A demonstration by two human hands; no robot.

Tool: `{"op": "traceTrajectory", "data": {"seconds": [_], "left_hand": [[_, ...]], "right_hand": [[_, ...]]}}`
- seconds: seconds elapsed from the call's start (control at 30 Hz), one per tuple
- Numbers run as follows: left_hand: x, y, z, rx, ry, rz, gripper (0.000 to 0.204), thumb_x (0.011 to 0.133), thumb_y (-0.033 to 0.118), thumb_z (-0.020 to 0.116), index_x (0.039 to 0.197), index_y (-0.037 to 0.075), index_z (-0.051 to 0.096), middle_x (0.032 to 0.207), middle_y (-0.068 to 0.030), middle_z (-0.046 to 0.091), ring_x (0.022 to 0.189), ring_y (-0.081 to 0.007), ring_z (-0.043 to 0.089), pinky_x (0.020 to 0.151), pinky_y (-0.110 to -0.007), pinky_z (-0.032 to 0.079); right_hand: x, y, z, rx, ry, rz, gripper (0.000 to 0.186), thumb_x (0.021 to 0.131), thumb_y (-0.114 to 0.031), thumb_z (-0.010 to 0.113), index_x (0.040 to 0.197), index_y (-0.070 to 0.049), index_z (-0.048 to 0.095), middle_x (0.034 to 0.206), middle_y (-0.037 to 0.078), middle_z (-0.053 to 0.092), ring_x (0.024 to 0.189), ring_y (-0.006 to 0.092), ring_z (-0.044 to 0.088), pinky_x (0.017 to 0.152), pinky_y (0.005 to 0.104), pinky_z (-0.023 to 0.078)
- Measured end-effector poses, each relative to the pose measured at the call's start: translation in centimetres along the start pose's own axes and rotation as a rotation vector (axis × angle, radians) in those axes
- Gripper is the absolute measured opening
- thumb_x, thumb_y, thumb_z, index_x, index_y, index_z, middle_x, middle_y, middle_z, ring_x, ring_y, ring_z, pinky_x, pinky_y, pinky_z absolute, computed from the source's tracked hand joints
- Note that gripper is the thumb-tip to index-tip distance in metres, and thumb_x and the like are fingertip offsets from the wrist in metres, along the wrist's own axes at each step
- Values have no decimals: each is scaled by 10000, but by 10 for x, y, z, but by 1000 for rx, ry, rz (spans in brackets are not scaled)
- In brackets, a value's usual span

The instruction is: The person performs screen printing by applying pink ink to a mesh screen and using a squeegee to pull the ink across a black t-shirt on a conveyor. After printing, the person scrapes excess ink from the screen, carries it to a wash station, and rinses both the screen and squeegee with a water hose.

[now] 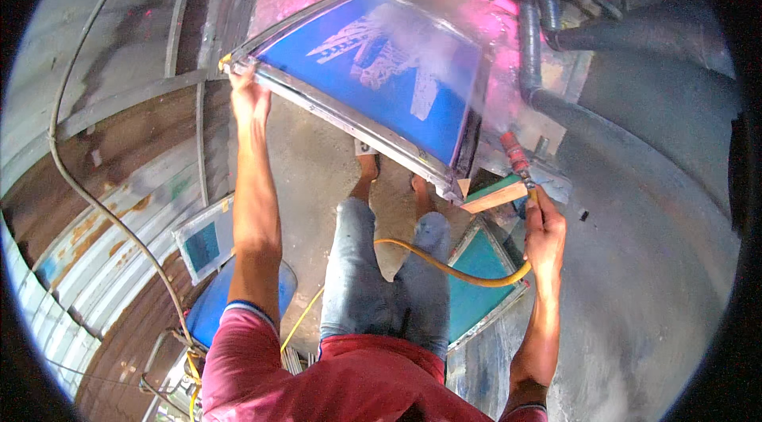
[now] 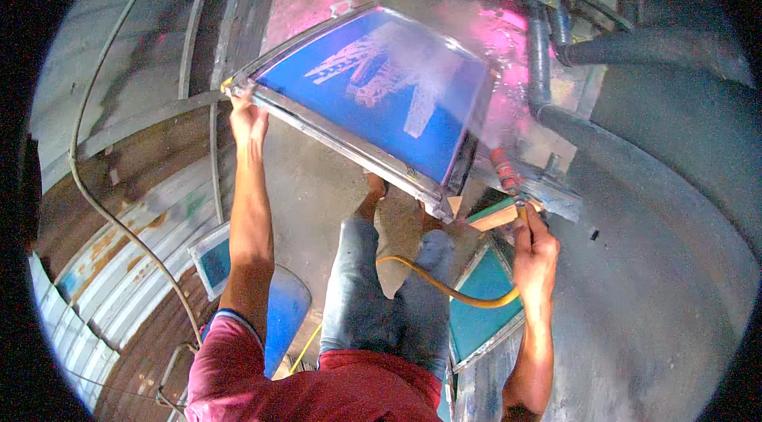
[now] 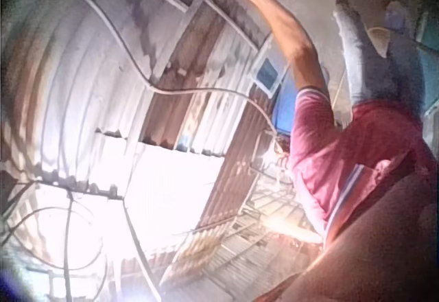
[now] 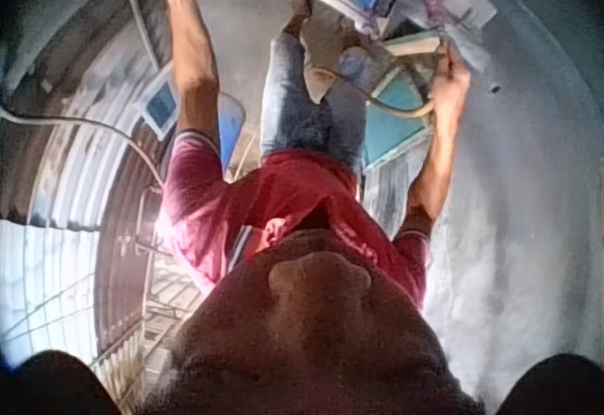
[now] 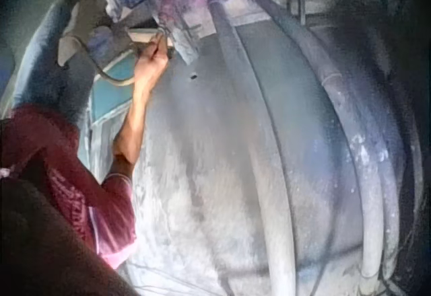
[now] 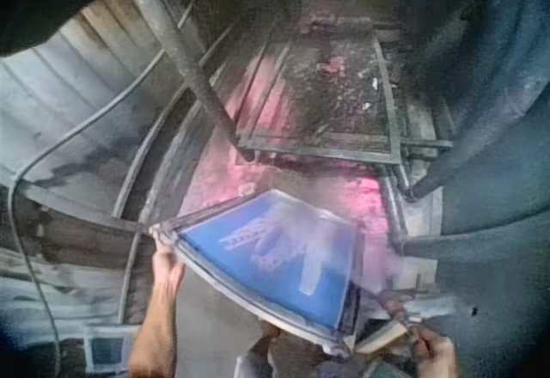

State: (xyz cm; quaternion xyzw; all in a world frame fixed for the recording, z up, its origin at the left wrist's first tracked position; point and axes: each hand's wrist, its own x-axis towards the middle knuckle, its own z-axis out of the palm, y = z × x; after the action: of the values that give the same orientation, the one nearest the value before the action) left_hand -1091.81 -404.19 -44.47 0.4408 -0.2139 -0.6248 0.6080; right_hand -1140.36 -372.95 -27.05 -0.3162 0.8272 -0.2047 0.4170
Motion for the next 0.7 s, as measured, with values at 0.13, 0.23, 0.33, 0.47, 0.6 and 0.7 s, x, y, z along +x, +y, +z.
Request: {"op": "traceTrajectory", "data": {"seconds": [0.13, 0.23, 0.33, 0.47, 0.6, 0.7], "left_hand": [[47, -9, -4, -73, 64, 45, 388, 836, -82, 540, 1170, 117, 548, 1040, -59, 621, 955, -228, 624, 871, -396, 547], [58, -4, -22, -35, 115, -46, 244, 884, 84, 563, 1126, 106, 580, 1017, -69, 637, 897, -235, 624, 858, -383, 530], [60, 7, -37, 33, 183, -65, 398, 964, 418, 516, 1211, 113, 580, 1098, -64, 645, 983, -245, 609, 914, -411, 496], [41, 3, -16, 84, 298, -100, 819, 923, 760, 306, 1376, 113, 522, 1351, -80, 567, 1204, -276, 533, 1046, -467, 411], [35, 10, -23, 123, 298, -120, 943, 888, 820, 231, 1491, 114, 395, 1545, -81, 382, 1414, -281, 323, 1189, -475, 175], [34, 9, -44, 140, 268, -110, 952, 894, 814, 210, 1526, 112, 329, 1597, -89, 283, 1462, -296, 236, 1203, -482, 113]], "right_hand": [[-5, -39, 33, -22, -123, -169, 338, 963, -109, 569, 1286, -18, 608, 624, 123, 511, 541, 139, 468, 515, 323, 414], [-1, -61, 55, 53, -257, -286, 345, 958, -120, 567, 1290, -29, 589, 739, 227, 614, 633, 348, 643, 603, 403, 491], [13, -76, 82, 142, -346, -395, 342, 952, -147, 564, 1272, -29, 587, 852, 267, 651, 801, 457, 636, 706, 487, 507], [35, -103, 97, 82, -476, -359, 327, 936, -161, 574, 1229, -21, 605, 875, 269, 660, 836, 458, 635, 739, 517, 499], [62, -102, 120, 194, -479, -533, 314, 915, -137, 582, 1196, -2, 618, 803, 263, 650, 774, 428, 646, 685, 500, 498], [90, -104, 123, 198, -544, -511, 313, 916, -129, 577, 1187, 20, 627, 717, 272, 617, 671, 396, 651, 627, 444, 510]]}}
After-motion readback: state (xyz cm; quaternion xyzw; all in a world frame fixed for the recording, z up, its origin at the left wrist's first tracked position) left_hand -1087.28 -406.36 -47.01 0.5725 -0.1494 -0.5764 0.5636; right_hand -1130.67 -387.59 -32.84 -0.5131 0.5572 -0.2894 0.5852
